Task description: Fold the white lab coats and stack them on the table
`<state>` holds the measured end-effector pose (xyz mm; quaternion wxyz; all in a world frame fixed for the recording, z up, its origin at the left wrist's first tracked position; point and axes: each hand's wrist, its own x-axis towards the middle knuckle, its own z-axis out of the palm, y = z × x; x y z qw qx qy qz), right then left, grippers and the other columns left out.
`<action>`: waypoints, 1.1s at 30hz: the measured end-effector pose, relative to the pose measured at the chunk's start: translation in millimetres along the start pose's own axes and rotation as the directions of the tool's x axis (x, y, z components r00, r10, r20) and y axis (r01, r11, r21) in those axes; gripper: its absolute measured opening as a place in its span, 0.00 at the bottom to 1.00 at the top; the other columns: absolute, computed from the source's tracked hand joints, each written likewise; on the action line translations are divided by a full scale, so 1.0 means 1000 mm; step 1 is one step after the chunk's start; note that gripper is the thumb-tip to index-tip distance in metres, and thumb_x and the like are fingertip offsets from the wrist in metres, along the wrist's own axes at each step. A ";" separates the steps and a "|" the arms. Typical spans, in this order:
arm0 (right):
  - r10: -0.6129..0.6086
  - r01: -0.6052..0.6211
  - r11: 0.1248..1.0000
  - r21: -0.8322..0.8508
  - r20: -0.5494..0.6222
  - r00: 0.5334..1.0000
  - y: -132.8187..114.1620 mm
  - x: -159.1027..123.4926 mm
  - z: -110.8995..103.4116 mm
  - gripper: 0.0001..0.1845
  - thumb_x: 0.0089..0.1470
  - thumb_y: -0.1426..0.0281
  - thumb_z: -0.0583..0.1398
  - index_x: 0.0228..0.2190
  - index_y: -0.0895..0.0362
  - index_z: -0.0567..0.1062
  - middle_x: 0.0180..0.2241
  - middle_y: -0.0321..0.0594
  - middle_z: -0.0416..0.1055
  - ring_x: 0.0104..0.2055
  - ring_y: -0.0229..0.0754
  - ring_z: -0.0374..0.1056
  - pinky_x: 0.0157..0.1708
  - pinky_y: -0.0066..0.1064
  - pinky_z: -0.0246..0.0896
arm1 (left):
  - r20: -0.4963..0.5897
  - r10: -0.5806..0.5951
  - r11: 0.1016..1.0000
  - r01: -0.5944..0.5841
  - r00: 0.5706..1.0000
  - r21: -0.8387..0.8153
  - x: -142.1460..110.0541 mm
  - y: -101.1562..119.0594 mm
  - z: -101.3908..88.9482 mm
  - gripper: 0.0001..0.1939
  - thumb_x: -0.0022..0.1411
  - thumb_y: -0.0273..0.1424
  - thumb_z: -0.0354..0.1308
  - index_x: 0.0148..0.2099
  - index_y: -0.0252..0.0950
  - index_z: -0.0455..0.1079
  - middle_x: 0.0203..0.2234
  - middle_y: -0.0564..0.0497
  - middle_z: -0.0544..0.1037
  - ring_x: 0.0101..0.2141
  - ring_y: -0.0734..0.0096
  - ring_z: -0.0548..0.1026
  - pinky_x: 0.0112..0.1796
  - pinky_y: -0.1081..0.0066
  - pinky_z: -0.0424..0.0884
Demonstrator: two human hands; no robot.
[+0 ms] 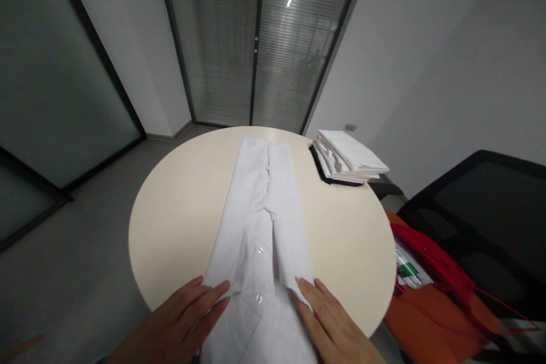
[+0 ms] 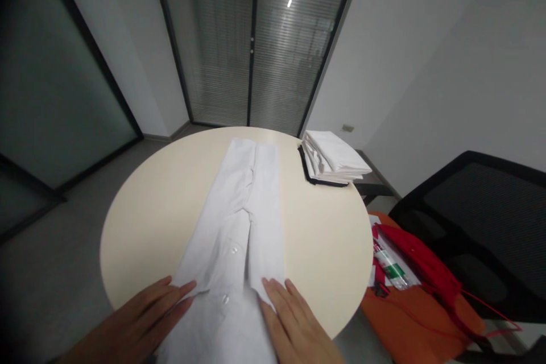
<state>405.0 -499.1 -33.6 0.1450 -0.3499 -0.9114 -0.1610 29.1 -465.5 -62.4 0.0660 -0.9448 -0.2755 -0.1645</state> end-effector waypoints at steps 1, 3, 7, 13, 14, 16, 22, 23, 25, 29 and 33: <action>-0.019 0.019 1.000 -0.022 -0.002 1.000 0.001 -0.001 0.001 0.20 0.70 0.66 0.53 0.57 0.59 0.74 0.63 0.48 0.70 0.68 0.48 0.60 0.69 0.40 0.55 | 0.013 -0.009 1.000 0.009 1.000 0.008 0.000 -0.002 -0.001 0.31 0.69 0.34 0.56 0.73 0.41 0.59 0.66 0.50 0.71 0.58 0.57 0.72 0.59 0.60 0.70; -0.057 0.056 0.996 -0.063 -0.001 0.998 0.002 -0.002 0.003 0.18 0.70 0.70 0.52 0.56 0.59 0.75 0.62 0.47 0.71 0.69 0.48 0.60 0.72 0.41 0.50 | 0.020 -0.015 1.000 0.015 1.000 0.012 0.003 -0.005 -0.003 0.32 0.67 0.30 0.57 0.72 0.43 0.60 0.66 0.52 0.71 0.56 0.59 0.73 0.58 0.62 0.70; -0.092 0.090 0.992 -0.086 -0.017 0.996 0.000 0.001 0.007 0.18 0.72 0.65 0.53 0.53 0.57 0.78 0.62 0.44 0.71 0.70 0.51 0.58 0.73 0.47 0.45 | -0.003 -0.033 0.998 0.032 0.999 -0.046 0.011 -0.006 -0.011 0.32 0.65 0.34 0.58 0.71 0.39 0.63 0.64 0.47 0.72 0.53 0.60 0.74 0.55 0.66 0.72; 0.025 -0.015 0.998 0.066 -0.155 0.988 -0.010 -0.003 0.007 0.15 0.69 0.61 0.59 0.55 0.45 0.77 0.61 0.36 0.73 0.68 0.51 0.62 0.66 0.48 0.62 | -0.210 -0.101 0.995 0.100 0.972 -0.017 0.010 0.002 -0.010 0.24 0.72 0.38 0.50 0.66 0.41 0.69 0.58 0.45 0.77 0.53 0.59 0.74 0.54 0.64 0.72; 0.035 -0.019 0.996 0.090 -0.185 0.982 -0.012 -0.003 0.008 0.14 0.69 0.61 0.60 0.53 0.44 0.78 0.59 0.36 0.74 0.66 0.49 0.65 0.65 0.47 0.64 | -0.227 -0.079 0.997 0.077 0.971 -0.016 0.010 0.004 -0.009 0.21 0.73 0.36 0.50 0.65 0.44 0.70 0.56 0.48 0.79 0.51 0.60 0.75 0.55 0.63 0.71; 0.029 -0.004 0.994 0.111 -0.227 0.974 -0.016 -0.003 0.010 0.12 0.70 0.63 0.59 0.50 0.45 0.80 0.54 0.35 0.78 0.61 0.46 0.70 0.64 0.44 0.65 | -0.246 -0.037 0.999 0.032 0.969 -0.027 0.010 0.008 -0.008 0.18 0.73 0.30 0.49 0.59 0.47 0.75 0.50 0.52 0.82 0.48 0.64 0.76 0.56 0.62 0.69; 0.128 -0.097 0.988 0.123 -0.282 0.951 -0.023 0.007 0.017 0.12 0.70 0.67 0.57 0.39 0.50 0.82 0.41 0.32 0.82 0.48 0.40 0.75 0.72 0.41 0.47 | -0.255 -0.124 0.991 0.108 0.959 -0.075 0.018 0.010 -0.006 0.12 0.72 0.28 0.52 0.49 0.43 0.77 0.48 0.51 0.83 0.45 0.63 0.75 0.53 0.60 0.66; 0.131 -0.107 0.989 0.107 -0.254 0.958 -0.022 0.008 0.016 0.11 0.70 0.67 0.57 0.41 0.50 0.82 0.41 0.32 0.82 0.48 0.41 0.75 0.73 0.43 0.43 | -0.272 -0.133 0.990 0.117 0.953 -0.074 0.018 0.009 -0.005 0.12 0.72 0.29 0.52 0.49 0.43 0.76 0.48 0.52 0.83 0.45 0.63 0.75 0.53 0.60 0.65; 0.124 -0.114 0.991 0.067 -0.180 0.976 -0.019 0.008 0.013 0.11 0.68 0.65 0.58 0.46 0.50 0.81 0.42 0.34 0.82 0.51 0.45 0.74 0.74 0.48 0.35 | -0.282 -0.149 0.988 0.133 0.948 -0.074 0.020 0.012 -0.004 0.10 0.72 0.31 0.54 0.49 0.44 0.76 0.46 0.53 0.84 0.44 0.63 0.75 0.53 0.59 0.61; 0.173 -0.172 0.985 0.015 -0.120 0.978 -0.017 0.006 0.007 0.16 0.64 0.69 0.59 0.52 0.52 0.78 0.45 0.36 0.82 0.56 0.51 0.71 0.74 0.55 0.27 | -0.301 -0.368 0.928 0.329 0.880 -0.174 0.032 0.026 -0.006 0.09 0.73 0.31 0.53 0.42 0.42 0.75 0.36 0.54 0.83 0.39 0.64 0.75 0.53 0.57 0.58; 0.234 -0.234 0.972 0.015 -0.126 0.964 -0.017 0.009 0.005 0.19 0.57 0.74 0.60 0.50 0.51 0.77 0.43 0.34 0.83 0.54 0.52 0.73 0.73 0.58 0.21 | -0.307 -0.484 0.874 0.438 0.819 -0.210 0.047 0.031 -0.011 0.11 0.72 0.31 0.57 0.33 0.40 0.71 0.26 0.57 0.79 0.35 0.66 0.75 0.51 0.56 0.58</action>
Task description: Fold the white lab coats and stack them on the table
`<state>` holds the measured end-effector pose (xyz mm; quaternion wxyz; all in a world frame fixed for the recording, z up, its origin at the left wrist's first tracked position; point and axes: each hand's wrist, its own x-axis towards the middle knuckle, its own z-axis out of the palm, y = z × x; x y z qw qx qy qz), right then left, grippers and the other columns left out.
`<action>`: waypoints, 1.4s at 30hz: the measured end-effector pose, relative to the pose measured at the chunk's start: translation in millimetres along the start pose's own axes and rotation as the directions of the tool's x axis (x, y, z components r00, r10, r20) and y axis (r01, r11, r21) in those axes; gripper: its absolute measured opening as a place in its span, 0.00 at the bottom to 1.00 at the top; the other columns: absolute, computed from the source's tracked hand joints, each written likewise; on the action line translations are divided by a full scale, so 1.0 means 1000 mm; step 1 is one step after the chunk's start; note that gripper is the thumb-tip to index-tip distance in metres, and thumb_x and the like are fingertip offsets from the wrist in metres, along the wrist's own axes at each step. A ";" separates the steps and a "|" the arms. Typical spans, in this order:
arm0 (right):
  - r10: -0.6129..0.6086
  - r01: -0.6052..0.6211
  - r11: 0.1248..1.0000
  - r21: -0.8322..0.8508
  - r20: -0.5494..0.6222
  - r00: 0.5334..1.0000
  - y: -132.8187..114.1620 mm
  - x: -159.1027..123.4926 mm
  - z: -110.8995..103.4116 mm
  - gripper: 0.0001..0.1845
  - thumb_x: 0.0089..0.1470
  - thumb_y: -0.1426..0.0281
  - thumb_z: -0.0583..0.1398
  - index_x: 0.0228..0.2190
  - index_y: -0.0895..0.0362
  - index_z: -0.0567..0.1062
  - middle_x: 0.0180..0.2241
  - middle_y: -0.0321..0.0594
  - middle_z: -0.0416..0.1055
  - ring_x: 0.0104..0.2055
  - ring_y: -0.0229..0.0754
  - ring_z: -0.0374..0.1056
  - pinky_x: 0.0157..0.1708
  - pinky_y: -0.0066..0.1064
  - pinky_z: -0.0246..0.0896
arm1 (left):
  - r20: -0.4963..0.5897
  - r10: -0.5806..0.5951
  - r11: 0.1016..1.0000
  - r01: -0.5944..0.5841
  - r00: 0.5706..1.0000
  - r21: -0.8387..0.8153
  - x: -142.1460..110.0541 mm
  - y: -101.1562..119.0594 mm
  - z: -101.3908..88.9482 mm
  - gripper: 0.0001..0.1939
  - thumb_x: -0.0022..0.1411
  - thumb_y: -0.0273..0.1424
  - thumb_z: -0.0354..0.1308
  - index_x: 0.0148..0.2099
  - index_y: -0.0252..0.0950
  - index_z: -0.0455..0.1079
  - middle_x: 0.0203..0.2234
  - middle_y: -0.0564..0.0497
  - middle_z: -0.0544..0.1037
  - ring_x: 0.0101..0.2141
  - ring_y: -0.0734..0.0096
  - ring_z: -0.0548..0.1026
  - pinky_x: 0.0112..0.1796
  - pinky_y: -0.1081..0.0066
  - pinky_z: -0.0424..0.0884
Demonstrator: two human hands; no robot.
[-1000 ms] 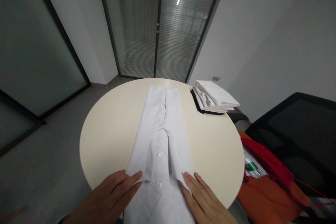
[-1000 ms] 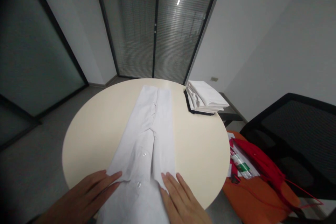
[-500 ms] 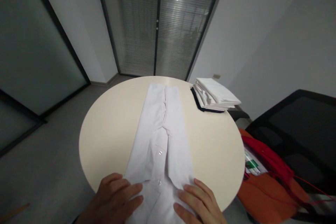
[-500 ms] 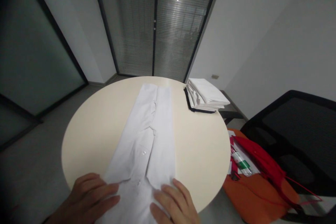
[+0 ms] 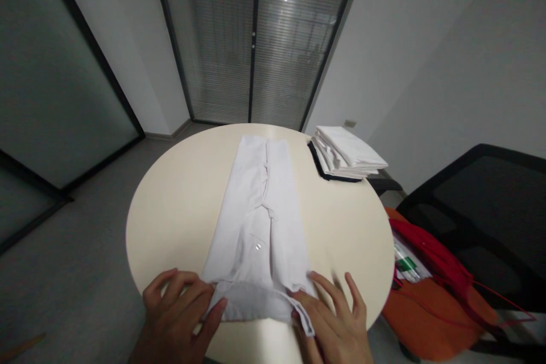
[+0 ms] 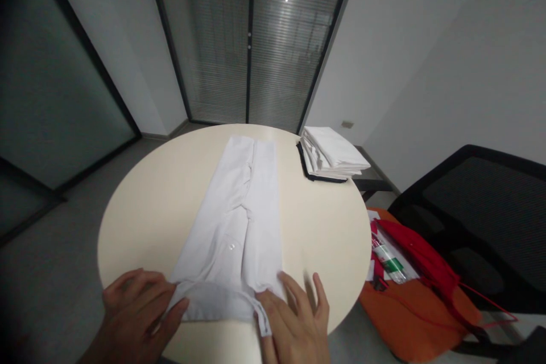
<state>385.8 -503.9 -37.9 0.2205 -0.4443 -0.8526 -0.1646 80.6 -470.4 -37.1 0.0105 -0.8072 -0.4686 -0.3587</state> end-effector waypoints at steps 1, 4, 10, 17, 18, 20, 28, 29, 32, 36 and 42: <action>0.009 -0.009 1.000 0.002 -0.006 1.000 0.000 0.001 0.000 0.19 0.56 0.75 0.61 0.49 0.51 0.77 0.42 0.34 0.83 0.54 0.53 0.73 0.73 0.58 0.20 | 0.025 0.031 0.999 -0.031 0.999 0.026 0.003 0.000 0.000 0.10 0.70 0.31 0.59 0.33 0.40 0.71 0.25 0.59 0.79 0.34 0.67 0.75 0.50 0.56 0.58; 0.040 -0.040 0.999 0.002 -0.030 0.999 -0.001 0.006 0.000 0.19 0.54 0.75 0.61 0.48 0.52 0.76 0.38 0.34 0.83 0.52 0.54 0.75 0.73 0.60 0.19 | 0.060 0.106 0.987 -0.113 0.993 0.117 0.009 -0.006 -0.001 0.07 0.68 0.30 0.62 0.34 0.41 0.71 0.25 0.61 0.79 0.33 0.69 0.76 0.50 0.57 0.58; 0.143 -0.143 0.990 0.002 -0.073 0.987 -0.005 0.014 0.004 0.17 0.55 0.77 0.60 0.46 0.50 0.74 0.31 0.32 0.82 0.51 0.55 0.76 0.72 0.63 0.19 | 0.073 0.132 0.968 -0.145 0.989 0.204 0.007 -0.017 -0.003 0.09 0.65 0.42 0.65 0.40 0.43 0.75 0.38 0.55 0.85 0.42 0.58 0.77 0.58 0.49 0.53; 0.213 -0.213 0.977 0.006 -0.107 0.971 -0.008 0.018 0.009 0.14 0.58 0.74 0.61 0.47 0.51 0.74 0.33 0.33 0.82 0.50 0.56 0.76 0.71 0.65 0.22 | 0.118 0.047 0.976 -0.071 0.992 0.205 0.007 -0.021 -0.005 0.09 0.64 0.35 0.64 0.31 0.42 0.73 0.43 0.53 0.84 0.49 0.51 0.73 0.61 0.43 0.50; 0.219 -0.220 0.976 0.010 -0.108 0.970 -0.009 0.018 0.010 0.14 0.59 0.73 0.61 0.47 0.51 0.74 0.33 0.33 0.82 0.50 0.56 0.76 0.71 0.65 0.22 | 0.090 0.029 0.980 -0.046 0.996 0.195 0.007 -0.020 -0.004 0.10 0.65 0.33 0.62 0.29 0.42 0.72 0.41 0.53 0.84 0.49 0.53 0.73 0.61 0.43 0.50; 0.234 -0.233 0.972 0.016 -0.099 0.967 -0.009 0.018 0.011 0.13 0.60 0.71 0.62 0.47 0.50 0.75 0.32 0.33 0.82 0.50 0.56 0.75 0.71 0.65 0.23 | 0.043 -0.014 0.989 0.007 0.999 0.149 0.007 -0.015 0.000 0.11 0.65 0.32 0.60 0.29 0.42 0.71 0.38 0.53 0.84 0.48 0.54 0.74 0.61 0.44 0.53; 0.298 -0.296 0.950 0.097 -0.009 0.954 -0.008 0.014 0.019 0.10 0.62 0.71 0.61 0.45 0.51 0.75 0.54 0.48 0.74 0.56 0.55 0.69 0.65 0.63 0.49 | 0.068 0.047 0.986 -0.057 0.997 0.154 0.015 -0.005 -0.003 0.11 0.61 0.26 0.57 0.45 0.40 0.76 0.49 0.45 0.79 0.52 0.50 0.72 0.57 0.44 0.62; 0.306 -0.304 0.946 0.109 -0.001 0.952 -0.009 0.015 0.019 0.09 0.62 0.71 0.60 0.45 0.52 0.75 0.57 0.50 0.71 0.58 0.56 0.67 0.63 0.63 0.53 | 0.077 0.116 0.982 -0.126 0.990 0.139 0.018 -0.001 -0.003 0.15 0.61 0.26 0.56 0.50 0.40 0.76 0.52 0.45 0.79 0.54 0.51 0.71 0.59 0.46 0.62; 0.298 -0.300 0.944 0.137 0.039 0.954 -0.009 0.020 0.016 0.10 0.63 0.71 0.58 0.45 0.51 0.75 0.60 0.48 0.70 0.61 0.58 0.66 0.61 0.64 0.56 | 0.178 0.378 0.923 -0.385 0.909 0.003 0.027 0.019 0.004 0.18 0.68 0.27 0.54 0.58 0.39 0.74 0.56 0.49 0.78 0.59 0.61 0.70 0.64 0.59 0.60; 0.262 -0.276 0.945 0.176 0.098 0.960 -0.005 0.024 0.010 0.13 0.64 0.71 0.57 0.49 0.49 0.75 0.55 0.41 0.76 0.60 0.57 0.67 0.61 0.63 0.57 | 0.276 0.530 0.843 -0.535 0.802 -0.063 0.033 0.037 0.022 0.32 0.74 0.53 0.47 0.65 0.34 0.69 0.60 0.47 0.76 0.60 0.61 0.69 0.59 0.63 0.65; 0.379 -0.384 0.869 0.313 0.077 0.922 0.002 0.019 0.006 0.16 0.67 0.65 0.58 0.54 0.51 0.74 0.54 0.45 0.76 0.57 0.55 0.72 0.62 0.58 0.63 | 0.296 0.511 0.855 -0.513 0.807 -0.078 0.033 0.037 0.032 0.40 0.71 0.59 0.44 0.67 0.33 0.67 0.61 0.45 0.75 0.59 0.57 0.69 0.51 0.62 0.67</action>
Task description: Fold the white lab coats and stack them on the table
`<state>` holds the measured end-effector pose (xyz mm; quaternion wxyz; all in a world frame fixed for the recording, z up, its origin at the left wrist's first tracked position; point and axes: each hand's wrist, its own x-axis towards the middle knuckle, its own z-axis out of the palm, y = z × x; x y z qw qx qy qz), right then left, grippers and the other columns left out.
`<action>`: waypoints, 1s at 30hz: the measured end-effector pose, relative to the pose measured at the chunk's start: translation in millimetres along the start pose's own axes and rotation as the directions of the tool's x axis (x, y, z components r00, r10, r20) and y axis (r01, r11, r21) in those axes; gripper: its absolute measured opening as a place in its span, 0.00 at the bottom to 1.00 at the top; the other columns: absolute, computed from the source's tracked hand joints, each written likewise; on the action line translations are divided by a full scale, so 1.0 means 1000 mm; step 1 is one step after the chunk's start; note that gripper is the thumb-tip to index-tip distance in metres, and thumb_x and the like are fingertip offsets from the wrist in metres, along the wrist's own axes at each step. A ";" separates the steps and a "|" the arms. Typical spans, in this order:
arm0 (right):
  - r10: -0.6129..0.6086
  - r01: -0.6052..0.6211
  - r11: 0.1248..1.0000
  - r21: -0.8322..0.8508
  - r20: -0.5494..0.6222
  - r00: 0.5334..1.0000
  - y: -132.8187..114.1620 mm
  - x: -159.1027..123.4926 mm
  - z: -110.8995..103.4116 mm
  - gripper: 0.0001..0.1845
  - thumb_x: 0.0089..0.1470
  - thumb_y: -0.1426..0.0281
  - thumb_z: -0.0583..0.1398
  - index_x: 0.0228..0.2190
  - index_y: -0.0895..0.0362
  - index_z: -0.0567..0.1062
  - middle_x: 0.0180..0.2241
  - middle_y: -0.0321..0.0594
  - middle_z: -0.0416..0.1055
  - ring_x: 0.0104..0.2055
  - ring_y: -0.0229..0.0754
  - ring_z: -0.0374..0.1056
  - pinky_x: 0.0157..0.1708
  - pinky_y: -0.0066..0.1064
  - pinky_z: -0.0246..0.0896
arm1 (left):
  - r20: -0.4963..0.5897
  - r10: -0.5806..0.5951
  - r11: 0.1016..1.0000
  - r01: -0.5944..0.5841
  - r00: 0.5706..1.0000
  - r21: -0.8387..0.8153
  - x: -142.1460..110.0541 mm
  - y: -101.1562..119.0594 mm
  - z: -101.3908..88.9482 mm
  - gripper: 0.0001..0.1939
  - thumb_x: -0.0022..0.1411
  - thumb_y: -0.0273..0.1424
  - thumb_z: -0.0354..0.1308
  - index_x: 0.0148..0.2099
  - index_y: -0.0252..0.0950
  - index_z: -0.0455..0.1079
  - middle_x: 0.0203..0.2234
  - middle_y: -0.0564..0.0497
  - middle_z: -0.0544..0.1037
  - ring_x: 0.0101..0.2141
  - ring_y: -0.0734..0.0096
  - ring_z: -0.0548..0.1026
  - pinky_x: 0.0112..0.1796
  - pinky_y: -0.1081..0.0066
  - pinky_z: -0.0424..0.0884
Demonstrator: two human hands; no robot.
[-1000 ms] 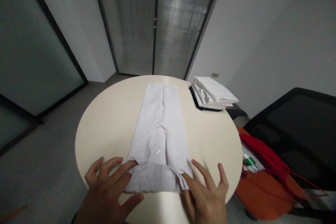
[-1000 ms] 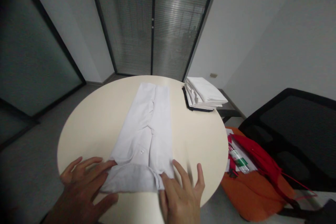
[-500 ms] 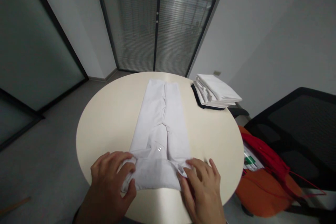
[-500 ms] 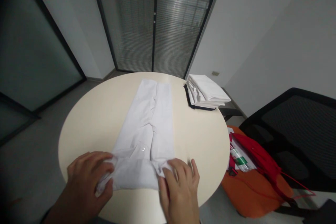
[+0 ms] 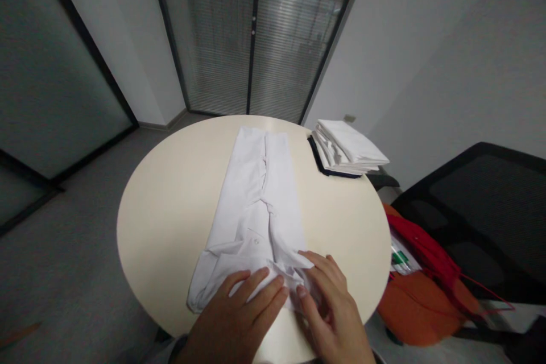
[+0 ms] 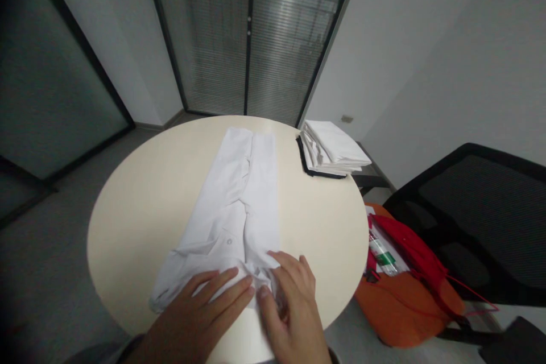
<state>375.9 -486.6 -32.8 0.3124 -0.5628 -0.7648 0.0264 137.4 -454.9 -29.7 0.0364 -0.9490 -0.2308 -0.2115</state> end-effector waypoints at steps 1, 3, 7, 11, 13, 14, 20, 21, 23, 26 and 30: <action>0.027 -0.026 0.999 0.035 -0.028 0.999 -0.001 0.000 -0.001 0.16 0.67 0.64 0.58 0.55 0.51 0.74 0.55 0.46 0.76 0.57 0.54 0.73 0.60 0.54 0.66 | 0.004 -0.019 1.000 0.019 1.000 -0.023 0.000 0.001 0.000 0.39 0.71 0.59 0.46 0.68 0.34 0.66 0.62 0.46 0.75 0.60 0.57 0.68 0.51 0.62 0.67; 0.068 -0.060 0.993 0.097 -0.091 0.994 -0.004 0.000 -0.002 0.17 0.67 0.65 0.59 0.55 0.52 0.74 0.55 0.47 0.75 0.57 0.53 0.73 0.56 0.47 0.72 | 0.043 -0.068 0.995 0.070 0.997 -0.066 0.001 0.004 0.000 0.39 0.70 0.58 0.50 0.70 0.36 0.63 0.64 0.47 0.73 0.60 0.58 0.68 0.51 0.62 0.67; 0.030 -0.006 0.991 0.134 -0.174 0.984 -0.009 -0.002 -0.003 0.18 0.65 0.70 0.59 0.56 0.54 0.72 0.56 0.51 0.74 0.57 0.53 0.73 0.51 0.42 0.75 | 0.149 -0.199 0.970 0.216 0.969 -0.109 0.007 0.012 0.003 0.38 0.68 0.54 0.56 0.71 0.39 0.62 0.66 0.46 0.70 0.59 0.54 0.70 0.54 0.57 0.66; 0.015 0.009 0.995 0.100 -0.233 0.972 -0.011 -0.005 0.000 0.19 0.65 0.70 0.60 0.56 0.55 0.71 0.53 0.52 0.75 0.54 0.52 0.74 0.49 0.40 0.77 | 0.187 -0.181 0.967 0.210 0.966 -0.146 0.014 0.010 0.003 0.37 0.66 0.55 0.57 0.69 0.39 0.64 0.68 0.47 0.68 0.61 0.52 0.68 0.60 0.53 0.62; 0.033 -0.007 0.994 0.108 -0.245 0.969 -0.013 -0.004 0.002 0.18 0.65 0.70 0.61 0.56 0.56 0.70 0.52 0.52 0.75 0.54 0.51 0.75 0.48 0.39 0.77 | 0.184 -0.132 0.973 0.163 0.974 -0.164 0.017 0.008 0.005 0.38 0.65 0.55 0.58 0.68 0.38 0.65 0.68 0.46 0.67 0.65 0.51 0.65 0.64 0.51 0.57; 0.020 0.007 0.993 0.115 -0.230 0.973 -0.015 -0.002 0.003 0.18 0.65 0.71 0.60 0.56 0.56 0.70 0.52 0.52 0.75 0.54 0.50 0.74 0.49 0.39 0.77 | 0.181 -0.114 0.975 0.146 0.977 -0.170 0.018 0.007 0.008 0.38 0.65 0.54 0.59 0.68 0.37 0.65 0.68 0.45 0.68 0.66 0.51 0.63 0.65 0.51 0.56; -0.313 0.305 0.945 0.118 0.056 0.948 -0.022 0.009 0.001 0.21 0.64 0.66 0.60 0.57 0.57 0.69 0.51 0.48 0.79 0.56 0.48 0.74 0.61 0.40 0.69 | 0.079 -0.155 0.965 0.168 0.985 -0.203 0.019 0.015 0.024 0.17 0.69 0.39 0.57 0.56 0.40 0.72 0.44 0.52 0.84 0.52 0.62 0.77 0.70 0.52 0.44; -0.340 0.333 0.938 0.099 0.075 0.937 -0.020 0.010 0.000 0.23 0.65 0.62 0.60 0.58 0.58 0.69 0.52 0.48 0.79 0.57 0.48 0.74 0.62 0.40 0.68 | 0.060 -0.127 0.971 0.136 0.990 -0.195 0.018 0.014 0.019 0.15 0.71 0.37 0.55 0.56 0.40 0.72 0.44 0.52 0.84 0.51 0.64 0.77 0.70 0.53 0.46; -0.392 0.389 0.920 0.045 0.090 0.916 -0.016 0.011 -0.001 0.27 0.66 0.56 0.58 0.59 0.61 0.69 0.53 0.49 0.79 0.58 0.49 0.73 0.63 0.40 0.67 | 0.029 -0.050 0.982 0.054 0.998 -0.180 0.012 0.009 0.000 0.14 0.72 0.34 0.53 0.56 0.39 0.71 0.47 0.53 0.83 0.50 0.65 0.77 0.67 0.59 0.55; -0.469 0.472 0.881 -0.038 0.078 0.880 -0.009 0.010 -0.001 0.24 0.67 0.58 0.58 0.56 0.62 0.72 0.50 0.47 0.80 0.57 0.47 0.75 0.63 0.39 0.66 | -0.074 -0.192 0.972 0.179 0.979 -0.155 -0.007 -0.011 -0.031 0.12 0.73 0.36 0.54 0.54 0.40 0.70 0.44 0.52 0.82 0.45 0.66 0.78 0.52 0.66 0.70; -0.528 0.531 0.846 -0.051 0.065 0.847 -0.009 0.007 0.003 0.16 0.65 0.68 0.61 0.51 0.61 0.77 0.47 0.43 0.82 0.55 0.47 0.76 0.61 0.39 0.69 | -0.217 -0.625 0.774 0.631 0.749 -0.054 -0.031 -0.043 -0.036 0.15 0.70 0.41 0.57 0.53 0.40 0.72 0.43 0.47 0.81 0.44 0.57 0.77 0.47 0.59 0.72</action>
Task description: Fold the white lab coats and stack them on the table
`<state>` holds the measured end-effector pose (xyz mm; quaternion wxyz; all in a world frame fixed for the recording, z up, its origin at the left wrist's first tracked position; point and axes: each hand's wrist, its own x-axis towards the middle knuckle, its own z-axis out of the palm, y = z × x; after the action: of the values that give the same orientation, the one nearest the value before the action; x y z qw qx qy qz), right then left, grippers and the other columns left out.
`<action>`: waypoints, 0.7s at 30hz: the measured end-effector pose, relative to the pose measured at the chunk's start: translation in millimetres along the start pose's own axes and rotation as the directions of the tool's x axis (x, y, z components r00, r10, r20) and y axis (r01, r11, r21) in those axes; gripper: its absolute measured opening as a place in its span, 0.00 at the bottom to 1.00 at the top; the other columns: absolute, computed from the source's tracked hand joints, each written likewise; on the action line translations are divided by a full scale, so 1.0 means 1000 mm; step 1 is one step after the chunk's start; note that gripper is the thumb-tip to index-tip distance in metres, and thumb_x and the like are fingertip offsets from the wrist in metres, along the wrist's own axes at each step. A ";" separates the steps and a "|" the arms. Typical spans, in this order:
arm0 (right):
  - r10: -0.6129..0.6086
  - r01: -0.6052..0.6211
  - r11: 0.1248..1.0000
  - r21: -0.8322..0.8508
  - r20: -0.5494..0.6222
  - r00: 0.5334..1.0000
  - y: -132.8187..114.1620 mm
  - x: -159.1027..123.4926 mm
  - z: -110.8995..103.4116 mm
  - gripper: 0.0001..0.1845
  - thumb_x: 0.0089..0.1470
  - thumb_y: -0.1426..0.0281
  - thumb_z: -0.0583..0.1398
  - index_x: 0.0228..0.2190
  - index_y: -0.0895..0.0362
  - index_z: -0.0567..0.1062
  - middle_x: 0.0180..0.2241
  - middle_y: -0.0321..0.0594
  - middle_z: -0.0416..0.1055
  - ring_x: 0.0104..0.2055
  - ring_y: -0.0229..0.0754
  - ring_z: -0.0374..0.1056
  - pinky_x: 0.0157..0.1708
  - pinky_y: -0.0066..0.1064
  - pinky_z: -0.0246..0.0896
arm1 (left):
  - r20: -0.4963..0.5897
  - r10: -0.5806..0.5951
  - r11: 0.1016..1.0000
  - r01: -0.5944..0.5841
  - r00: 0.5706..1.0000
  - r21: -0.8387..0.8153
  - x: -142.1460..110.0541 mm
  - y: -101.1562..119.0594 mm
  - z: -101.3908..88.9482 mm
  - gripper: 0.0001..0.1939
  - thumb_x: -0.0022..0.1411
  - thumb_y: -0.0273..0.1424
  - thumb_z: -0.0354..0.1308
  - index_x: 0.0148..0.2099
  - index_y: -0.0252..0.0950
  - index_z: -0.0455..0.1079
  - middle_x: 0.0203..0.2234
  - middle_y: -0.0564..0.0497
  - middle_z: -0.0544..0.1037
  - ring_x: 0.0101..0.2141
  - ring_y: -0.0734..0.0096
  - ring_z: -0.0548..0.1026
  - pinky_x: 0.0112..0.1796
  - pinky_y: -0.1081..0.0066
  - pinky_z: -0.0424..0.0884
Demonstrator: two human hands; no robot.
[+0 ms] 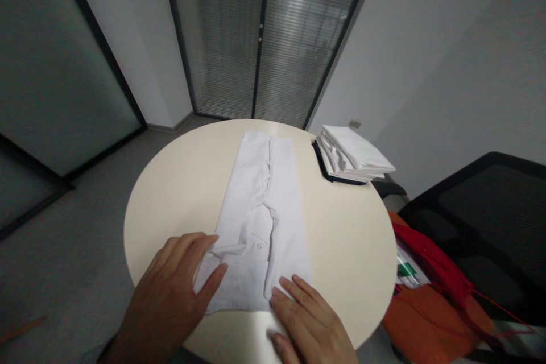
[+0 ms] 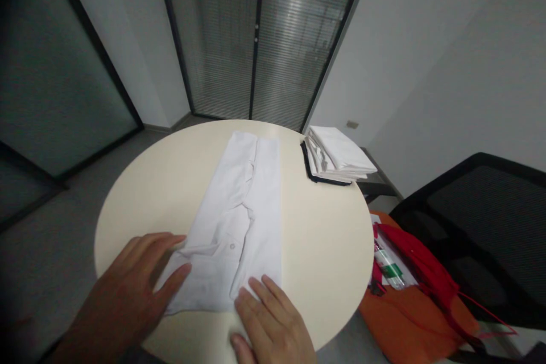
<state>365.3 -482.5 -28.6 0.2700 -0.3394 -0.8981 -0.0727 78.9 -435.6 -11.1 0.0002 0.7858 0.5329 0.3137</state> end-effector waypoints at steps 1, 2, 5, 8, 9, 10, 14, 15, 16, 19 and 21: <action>0.004 -0.004 1.000 0.006 -0.001 1.000 -0.001 0.001 0.000 0.15 0.64 0.69 0.61 0.51 0.61 0.77 0.47 0.43 0.82 0.54 0.47 0.76 0.60 0.39 0.71 | 0.026 -0.064 0.998 0.064 0.998 0.009 0.001 -0.006 0.005 0.15 0.69 0.43 0.58 0.52 0.40 0.73 0.43 0.47 0.81 0.44 0.56 0.77 0.47 0.58 0.72; 0.021 -0.021 1.000 0.011 0.000 1.000 -0.003 0.003 0.000 0.15 0.64 0.69 0.61 0.50 0.61 0.77 0.46 0.43 0.82 0.53 0.48 0.77 0.58 0.39 0.72 | 0.074 -0.105 0.994 0.106 0.992 -0.003 0.002 -0.011 0.010 0.14 0.68 0.43 0.58 0.50 0.41 0.74 0.42 0.47 0.81 0.43 0.55 0.77 0.47 0.57 0.72; 0.091 -0.091 0.995 0.037 0.018 0.996 -0.007 0.014 -0.005 0.13 0.64 0.68 0.61 0.49 0.59 0.78 0.42 0.41 0.83 0.48 0.48 0.78 0.51 0.39 0.76 | 0.175 -0.151 0.979 0.172 0.973 -0.110 0.005 -0.013 0.022 0.10 0.69 0.39 0.56 0.39 0.42 0.75 0.35 0.50 0.80 0.39 0.59 0.77 0.43 0.60 0.73; 0.167 -0.170 0.984 0.055 0.068 0.984 -0.011 0.031 -0.008 0.14 0.65 0.66 0.61 0.50 0.57 0.78 0.44 0.44 0.81 0.49 0.49 0.77 0.52 0.40 0.75 | 0.102 -0.204 0.953 0.221 0.974 -0.206 0.010 -0.005 0.019 0.11 0.69 0.37 0.56 0.34 0.41 0.72 0.30 0.52 0.78 0.34 0.64 0.77 0.37 0.66 0.73; 0.175 -0.181 0.982 0.048 0.101 0.979 -0.011 0.037 -0.007 0.17 0.65 0.63 0.62 0.53 0.56 0.77 0.49 0.45 0.80 0.53 0.51 0.75 0.55 0.43 0.72 | 0.060 -0.214 0.947 0.222 0.975 -0.231 0.012 -0.002 0.015 0.10 0.70 0.36 0.56 0.34 0.41 0.72 0.29 0.53 0.76 0.32 0.66 0.76 0.34 0.68 0.72; 0.173 -0.180 0.983 0.037 0.146 0.974 -0.012 0.041 -0.005 0.21 0.65 0.60 0.62 0.56 0.56 0.75 0.55 0.46 0.77 0.58 0.53 0.72 0.60 0.46 0.69 | 0.011 -0.216 0.946 0.212 0.976 -0.247 0.013 0.001 0.011 0.10 0.70 0.35 0.56 0.34 0.40 0.71 0.28 0.54 0.75 0.30 0.68 0.75 0.32 0.69 0.71; 0.094 -0.113 0.993 0.034 0.352 0.931 -0.010 0.048 0.012 0.38 0.63 0.49 0.62 0.66 0.56 0.65 0.69 0.44 0.61 0.71 0.55 0.56 0.69 0.52 0.55 | -0.160 -0.012 0.977 -0.022 0.987 -0.212 0.010 0.020 0.004 0.05 0.71 0.29 0.56 0.39 0.39 0.70 0.28 0.53 0.75 0.30 0.69 0.74 0.34 0.70 0.69; 0.085 -0.110 0.993 0.043 0.386 0.919 -0.010 0.047 0.016 0.39 0.63 0.48 0.61 0.66 0.56 0.66 0.69 0.44 0.60 0.72 0.55 0.55 0.70 0.52 0.54 | -0.140 0.098 0.975 -0.123 0.985 -0.186 0.008 0.025 0.006 0.05 0.71 0.27 0.55 0.40 0.39 0.70 0.29 0.53 0.76 0.31 0.68 0.74 0.34 0.68 0.69; 0.082 -0.112 0.992 0.051 0.410 0.908 -0.009 0.046 0.020 0.38 0.62 0.47 0.61 0.65 0.56 0.67 0.69 0.45 0.61 0.72 0.55 0.54 0.70 0.52 0.53 | -0.087 0.203 0.963 -0.215 0.975 -0.161 0.004 0.030 0.010 0.06 0.71 0.25 0.54 0.40 0.39 0.70 0.29 0.52 0.76 0.31 0.66 0.73 0.35 0.67 0.69; 0.088 -0.119 0.991 0.054 0.399 0.913 -0.007 0.040 0.027 0.34 0.62 0.47 0.62 0.58 0.58 0.74 0.66 0.47 0.65 0.71 0.57 0.56 0.70 0.53 0.53 | 0.119 0.354 0.935 -0.345 0.928 -0.088 -0.007 0.039 0.023 0.09 0.69 0.23 0.51 0.41 0.39 0.70 0.31 0.51 0.77 0.31 0.63 0.73 0.34 0.63 0.69; 0.068 -0.089 0.995 0.049 0.323 0.944 -0.006 0.037 0.028 0.29 0.62 0.53 0.63 0.56 0.58 0.76 0.64 0.47 0.68 0.69 0.56 0.59 0.70 0.51 0.55 | 0.163 0.342 0.940 -0.339 0.925 -0.044 -0.014 0.038 0.029 0.10 0.68 0.22 0.51 0.45 0.38 0.71 0.34 0.49 0.78 0.33 0.60 0.74 0.36 0.61 0.71</action>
<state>326.4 -457.3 -32.3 0.1337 -0.3734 -0.9177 0.0227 122.2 -454.2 -28.8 -0.0033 0.8900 0.3842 0.2454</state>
